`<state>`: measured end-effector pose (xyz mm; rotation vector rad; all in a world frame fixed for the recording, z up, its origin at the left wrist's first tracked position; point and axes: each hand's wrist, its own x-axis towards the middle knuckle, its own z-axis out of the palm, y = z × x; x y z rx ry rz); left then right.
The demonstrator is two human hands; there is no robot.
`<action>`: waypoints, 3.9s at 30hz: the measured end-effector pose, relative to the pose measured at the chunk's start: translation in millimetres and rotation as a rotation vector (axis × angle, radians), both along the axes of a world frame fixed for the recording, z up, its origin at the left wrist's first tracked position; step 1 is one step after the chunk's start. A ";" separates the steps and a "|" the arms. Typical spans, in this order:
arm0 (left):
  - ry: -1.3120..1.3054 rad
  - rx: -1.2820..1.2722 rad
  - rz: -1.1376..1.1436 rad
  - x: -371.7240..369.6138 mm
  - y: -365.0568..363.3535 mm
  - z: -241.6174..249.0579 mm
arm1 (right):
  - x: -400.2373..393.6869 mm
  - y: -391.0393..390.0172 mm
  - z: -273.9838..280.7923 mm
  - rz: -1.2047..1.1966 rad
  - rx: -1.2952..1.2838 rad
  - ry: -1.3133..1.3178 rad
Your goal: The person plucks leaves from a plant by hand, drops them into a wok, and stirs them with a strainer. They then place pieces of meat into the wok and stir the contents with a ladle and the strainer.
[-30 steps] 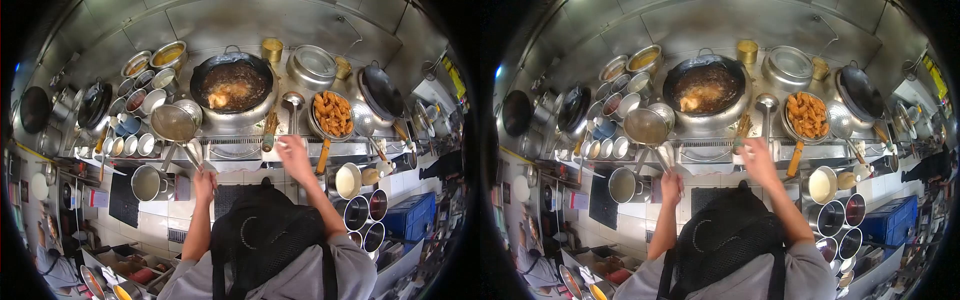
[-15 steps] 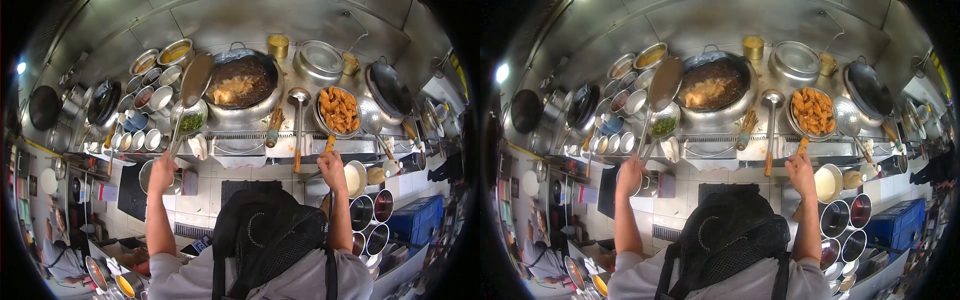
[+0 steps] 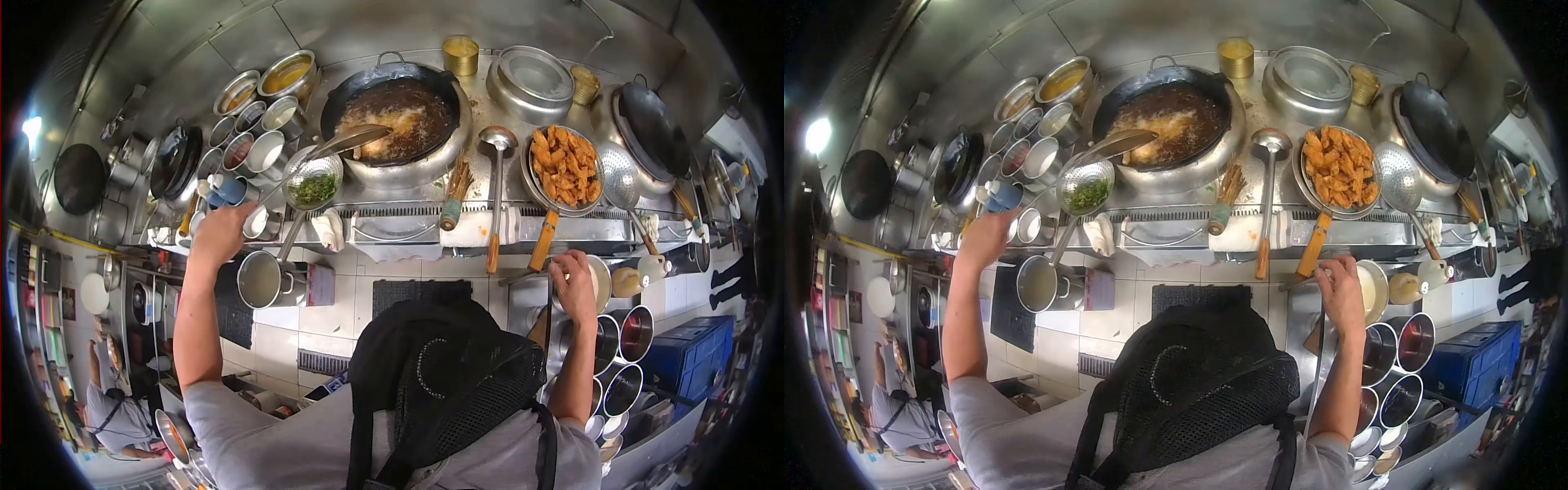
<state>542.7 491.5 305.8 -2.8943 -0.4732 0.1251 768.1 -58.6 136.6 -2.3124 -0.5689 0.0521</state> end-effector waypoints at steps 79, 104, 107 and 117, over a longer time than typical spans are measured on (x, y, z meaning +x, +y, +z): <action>-0.543 -0.541 0.364 106.0 20.2 -280.5 | -47.0 175.7 -53.0 0.739 -0.142 0.174; -0.118 -1.231 1.271 -207.7 -203.7 -470.7 | -37.2 325.2 -45.4 1.293 -0.550 0.167; -0.287 -1.016 1.187 -191.8 -190.0 -377.8 | -51.9 333.3 -55.7 1.295 -0.534 0.365; -0.971 -0.924 0.758 -66.2 -145.7 -268.8 | -92.2 326.7 -119.7 1.027 -0.495 1.183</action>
